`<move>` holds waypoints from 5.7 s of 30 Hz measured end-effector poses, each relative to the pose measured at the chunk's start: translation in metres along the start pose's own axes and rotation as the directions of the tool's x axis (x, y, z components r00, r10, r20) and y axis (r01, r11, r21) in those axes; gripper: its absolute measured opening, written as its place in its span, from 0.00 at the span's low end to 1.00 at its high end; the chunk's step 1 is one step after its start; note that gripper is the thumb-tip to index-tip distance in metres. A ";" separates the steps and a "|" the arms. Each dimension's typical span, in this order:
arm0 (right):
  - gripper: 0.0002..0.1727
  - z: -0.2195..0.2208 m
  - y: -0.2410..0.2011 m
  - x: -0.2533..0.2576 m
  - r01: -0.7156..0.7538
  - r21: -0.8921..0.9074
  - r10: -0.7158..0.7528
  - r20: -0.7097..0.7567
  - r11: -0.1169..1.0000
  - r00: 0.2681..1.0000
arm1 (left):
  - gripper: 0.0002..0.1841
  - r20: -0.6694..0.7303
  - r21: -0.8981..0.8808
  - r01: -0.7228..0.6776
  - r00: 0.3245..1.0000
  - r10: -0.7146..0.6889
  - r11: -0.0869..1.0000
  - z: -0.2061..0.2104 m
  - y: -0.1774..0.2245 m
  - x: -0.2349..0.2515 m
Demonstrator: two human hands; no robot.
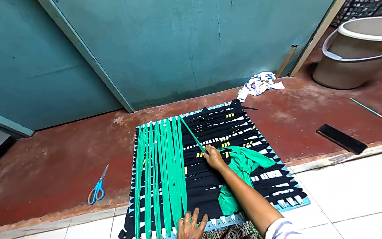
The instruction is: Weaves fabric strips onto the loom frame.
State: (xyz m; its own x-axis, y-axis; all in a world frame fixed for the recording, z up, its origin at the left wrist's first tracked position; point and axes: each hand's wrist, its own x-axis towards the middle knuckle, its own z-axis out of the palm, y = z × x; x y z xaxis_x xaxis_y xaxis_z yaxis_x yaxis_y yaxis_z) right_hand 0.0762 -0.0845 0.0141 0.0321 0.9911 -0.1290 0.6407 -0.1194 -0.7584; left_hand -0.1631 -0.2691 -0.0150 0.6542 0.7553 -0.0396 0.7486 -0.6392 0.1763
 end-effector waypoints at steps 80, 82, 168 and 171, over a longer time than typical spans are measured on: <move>0.09 0.063 -0.012 -0.140 -0.192 0.763 -0.073 0.298 0.617 0.952 | 0.12 -0.352 -0.176 0.105 0.922 -0.162 0.979 0.010 -0.017 -0.005; 0.08 0.065 -0.011 -0.137 -0.194 0.763 -0.047 0.282 0.616 0.958 | 0.11 -0.326 -0.140 0.131 0.930 -0.171 0.981 0.009 -0.015 -0.005; 0.08 -0.018 -0.027 -0.061 0.043 0.207 -0.155 0.564 0.977 0.811 | 0.21 0.369 -0.930 0.354 0.894 -0.253 -0.101 -0.054 0.015 0.089; 0.08 -0.053 -0.022 -0.040 0.047 0.162 -0.142 0.641 0.986 0.754 | 0.11 0.426 -0.890 0.403 0.902 -0.073 -0.215 -0.060 -0.007 0.119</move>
State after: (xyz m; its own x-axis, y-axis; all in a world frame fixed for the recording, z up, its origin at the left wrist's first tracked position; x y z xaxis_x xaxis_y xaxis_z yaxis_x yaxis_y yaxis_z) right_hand 0.1018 -0.1186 0.0695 -0.5585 0.7269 -0.3996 0.5086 -0.0805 -0.8572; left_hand -0.0967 -0.1659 0.0385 0.5816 0.6657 -0.4675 0.0067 0.5708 0.8211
